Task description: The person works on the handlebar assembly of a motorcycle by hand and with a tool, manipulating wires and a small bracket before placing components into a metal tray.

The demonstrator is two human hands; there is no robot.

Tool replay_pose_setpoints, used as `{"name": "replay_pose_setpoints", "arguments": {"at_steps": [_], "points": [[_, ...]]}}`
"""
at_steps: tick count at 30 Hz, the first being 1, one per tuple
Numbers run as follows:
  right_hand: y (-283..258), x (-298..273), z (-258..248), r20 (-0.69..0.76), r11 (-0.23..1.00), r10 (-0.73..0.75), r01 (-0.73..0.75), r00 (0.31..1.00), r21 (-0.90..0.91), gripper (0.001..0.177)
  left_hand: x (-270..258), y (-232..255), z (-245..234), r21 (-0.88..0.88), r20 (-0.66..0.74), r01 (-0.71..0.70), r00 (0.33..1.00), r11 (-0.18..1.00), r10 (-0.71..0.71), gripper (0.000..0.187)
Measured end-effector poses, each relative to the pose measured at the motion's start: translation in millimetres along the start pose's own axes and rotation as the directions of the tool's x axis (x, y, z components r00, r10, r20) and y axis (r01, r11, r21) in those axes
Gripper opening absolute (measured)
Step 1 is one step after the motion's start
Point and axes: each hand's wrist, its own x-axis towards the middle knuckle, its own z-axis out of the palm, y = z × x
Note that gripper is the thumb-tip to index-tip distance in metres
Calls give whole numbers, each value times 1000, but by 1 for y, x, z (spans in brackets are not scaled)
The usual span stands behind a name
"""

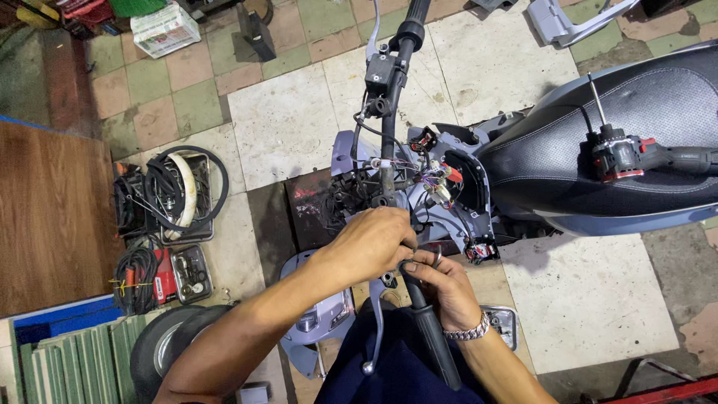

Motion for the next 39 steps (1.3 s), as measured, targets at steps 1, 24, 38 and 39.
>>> {"name": "replay_pose_setpoints", "arguments": {"at_steps": [1,24,38,39], "points": [[0,0,0,4,1000,-3,3,1000,5,22,1,0,0,7,4,-2,1000,1000,2,11],[21,13,-29,34,973,-160,163,987,-162,22,41,13,43,197,46,43,998,979,-53,27],[7,7,-11,-30,998,-51,50,998,-46,28,-27,40,-19,-413,-669,-220,732,884,-131,15],[8,8,-11,-34,997,-49,47,998,-55,28,-34,33,-12,-349,-699,-226,709,910,-92,16]]}}
